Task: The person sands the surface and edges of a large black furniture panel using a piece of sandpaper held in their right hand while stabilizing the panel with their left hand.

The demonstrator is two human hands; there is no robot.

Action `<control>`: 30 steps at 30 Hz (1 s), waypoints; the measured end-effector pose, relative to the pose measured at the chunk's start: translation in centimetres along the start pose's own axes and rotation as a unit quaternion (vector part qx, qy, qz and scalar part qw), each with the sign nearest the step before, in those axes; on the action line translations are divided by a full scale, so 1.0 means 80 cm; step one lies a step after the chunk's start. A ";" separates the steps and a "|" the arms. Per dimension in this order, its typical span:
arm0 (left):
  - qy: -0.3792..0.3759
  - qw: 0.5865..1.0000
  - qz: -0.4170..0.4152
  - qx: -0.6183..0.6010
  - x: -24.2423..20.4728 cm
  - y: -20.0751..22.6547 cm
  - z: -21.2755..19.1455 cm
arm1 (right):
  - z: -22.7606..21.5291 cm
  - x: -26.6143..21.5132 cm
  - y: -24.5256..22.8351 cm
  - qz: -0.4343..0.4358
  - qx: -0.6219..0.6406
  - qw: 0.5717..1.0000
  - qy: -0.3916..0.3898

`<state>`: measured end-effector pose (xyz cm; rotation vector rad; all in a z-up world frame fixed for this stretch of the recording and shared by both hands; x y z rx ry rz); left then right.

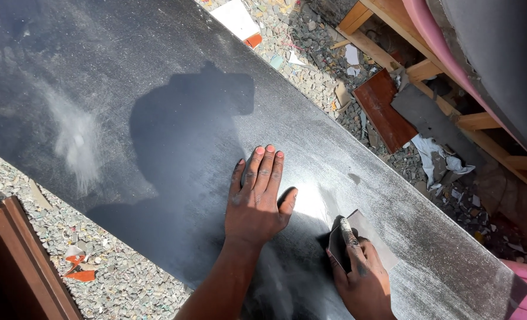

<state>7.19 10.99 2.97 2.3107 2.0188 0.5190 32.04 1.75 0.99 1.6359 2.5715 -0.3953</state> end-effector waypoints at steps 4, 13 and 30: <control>-0.023 1.000 0.002 -0.013 0.000 -0.001 0.007 | 0.004 -0.019 -0.009 0.162 0.241 0.957 -0.005; -0.096 0.995 -0.014 0.011 -0.005 0.000 0.016 | -0.014 -0.005 -0.014 0.051 0.118 0.990 0.057; -0.094 0.995 -0.014 0.011 -0.006 0.000 0.019 | -0.023 0.091 -0.046 -0.010 0.089 0.996 0.006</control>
Point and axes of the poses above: each hand's wrist, its own x-axis towards the middle knuckle, its own z-axis out of the palm, y = z × x, the point moved 1 cm from there along x, towards the middle knuckle, and after that the axes turned 14 degrees about -y, right-handed, at the moved point
